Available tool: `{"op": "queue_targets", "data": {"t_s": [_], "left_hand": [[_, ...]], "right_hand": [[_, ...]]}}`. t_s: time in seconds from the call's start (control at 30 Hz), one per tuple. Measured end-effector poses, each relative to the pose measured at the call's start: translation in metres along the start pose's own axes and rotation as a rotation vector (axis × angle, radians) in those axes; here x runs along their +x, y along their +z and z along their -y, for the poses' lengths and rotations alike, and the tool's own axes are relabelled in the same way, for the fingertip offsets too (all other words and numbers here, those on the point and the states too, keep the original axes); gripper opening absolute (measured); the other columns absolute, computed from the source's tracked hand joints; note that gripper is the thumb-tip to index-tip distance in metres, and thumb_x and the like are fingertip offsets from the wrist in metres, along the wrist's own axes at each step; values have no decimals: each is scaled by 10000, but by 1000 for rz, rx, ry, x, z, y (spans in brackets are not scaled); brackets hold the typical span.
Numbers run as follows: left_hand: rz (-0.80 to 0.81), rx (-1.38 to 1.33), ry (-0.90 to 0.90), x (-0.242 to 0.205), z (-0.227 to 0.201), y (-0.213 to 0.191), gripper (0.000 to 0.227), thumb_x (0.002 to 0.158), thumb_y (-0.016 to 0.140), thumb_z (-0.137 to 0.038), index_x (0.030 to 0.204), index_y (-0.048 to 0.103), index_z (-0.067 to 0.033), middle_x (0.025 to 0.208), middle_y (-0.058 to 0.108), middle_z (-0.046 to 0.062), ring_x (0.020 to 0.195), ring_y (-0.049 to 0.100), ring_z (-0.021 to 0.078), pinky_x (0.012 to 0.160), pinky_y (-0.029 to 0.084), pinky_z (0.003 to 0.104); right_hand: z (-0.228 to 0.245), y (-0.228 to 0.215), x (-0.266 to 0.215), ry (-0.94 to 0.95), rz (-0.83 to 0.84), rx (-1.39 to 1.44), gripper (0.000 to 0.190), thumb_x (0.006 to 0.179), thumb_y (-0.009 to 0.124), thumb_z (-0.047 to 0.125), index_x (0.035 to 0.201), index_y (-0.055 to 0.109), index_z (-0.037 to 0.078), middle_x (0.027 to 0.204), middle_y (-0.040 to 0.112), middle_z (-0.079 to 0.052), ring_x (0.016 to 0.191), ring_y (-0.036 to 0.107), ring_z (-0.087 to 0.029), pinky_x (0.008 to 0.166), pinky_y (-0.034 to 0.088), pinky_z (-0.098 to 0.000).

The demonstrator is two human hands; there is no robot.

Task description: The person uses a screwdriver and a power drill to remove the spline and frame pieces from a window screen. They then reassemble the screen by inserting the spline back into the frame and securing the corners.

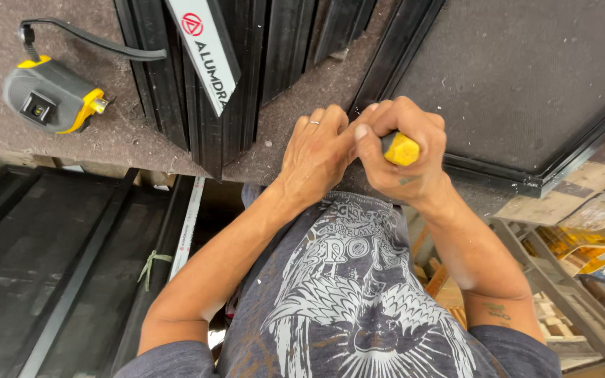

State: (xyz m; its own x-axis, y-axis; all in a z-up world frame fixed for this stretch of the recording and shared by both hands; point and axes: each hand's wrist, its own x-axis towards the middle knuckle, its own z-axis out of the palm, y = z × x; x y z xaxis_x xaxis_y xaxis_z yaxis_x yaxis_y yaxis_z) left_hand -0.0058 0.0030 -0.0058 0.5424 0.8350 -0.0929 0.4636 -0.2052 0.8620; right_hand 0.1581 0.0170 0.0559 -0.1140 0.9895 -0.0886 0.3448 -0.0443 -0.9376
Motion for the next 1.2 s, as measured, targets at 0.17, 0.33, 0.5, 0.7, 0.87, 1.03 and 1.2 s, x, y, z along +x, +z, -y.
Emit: {"op": "queue_targets", "data": {"t_s": [0.17,0.33,0.5,0.7,0.87,1.03,1.2], "left_hand": [[-35,85,21,-7,3,4,148,928,713,-227,1063,685,-173,925,487,45,885,526,257,750,388,420],[-117,128,59,-7,5,9,172,932,689,-248,1071,707,-149,954,495,52,891,516,253,743,379,415],[-103,116,49,-14,11,15,128,945,683,-257,1010,699,-147,1014,518,42,947,517,242,778,383,406],[-147,90,61,-15,11,14,184,917,678,-251,1063,703,-142,1040,510,30,951,513,234,787,387,397],[-108,124,65,-10,8,8,388,940,662,-192,1328,656,-180,952,473,51,902,504,241,758,383,397],[-35,190,46,-12,7,9,540,932,633,-100,1457,600,-221,945,485,35,891,509,224,749,383,385],[-124,96,75,-3,9,6,235,903,660,-185,1118,651,-90,1042,545,59,960,529,262,778,387,418]], "right_hand": [[4,8,-1,23,0,-177,270,978,694,-114,858,482,4,751,621,-107,619,603,-141,553,462,-263],[2,12,10,73,45,-230,268,1006,714,-68,872,495,6,791,632,-87,644,613,-107,584,469,-253],[-7,18,16,113,69,-299,270,1025,742,-38,858,533,4,781,588,-73,699,561,-99,638,462,-275],[-9,18,23,170,102,-328,278,1003,742,-43,839,526,18,776,581,-50,693,537,-93,629,437,-261],[4,13,10,76,-85,43,196,942,655,9,831,496,40,748,613,-19,633,581,-100,604,517,-286],[5,11,-8,-82,-103,108,187,944,651,7,869,485,45,782,638,-47,613,616,-148,603,540,-303],[1,11,9,-14,151,-262,234,956,717,-61,855,523,22,767,607,-100,637,605,-166,550,459,-278]]}}
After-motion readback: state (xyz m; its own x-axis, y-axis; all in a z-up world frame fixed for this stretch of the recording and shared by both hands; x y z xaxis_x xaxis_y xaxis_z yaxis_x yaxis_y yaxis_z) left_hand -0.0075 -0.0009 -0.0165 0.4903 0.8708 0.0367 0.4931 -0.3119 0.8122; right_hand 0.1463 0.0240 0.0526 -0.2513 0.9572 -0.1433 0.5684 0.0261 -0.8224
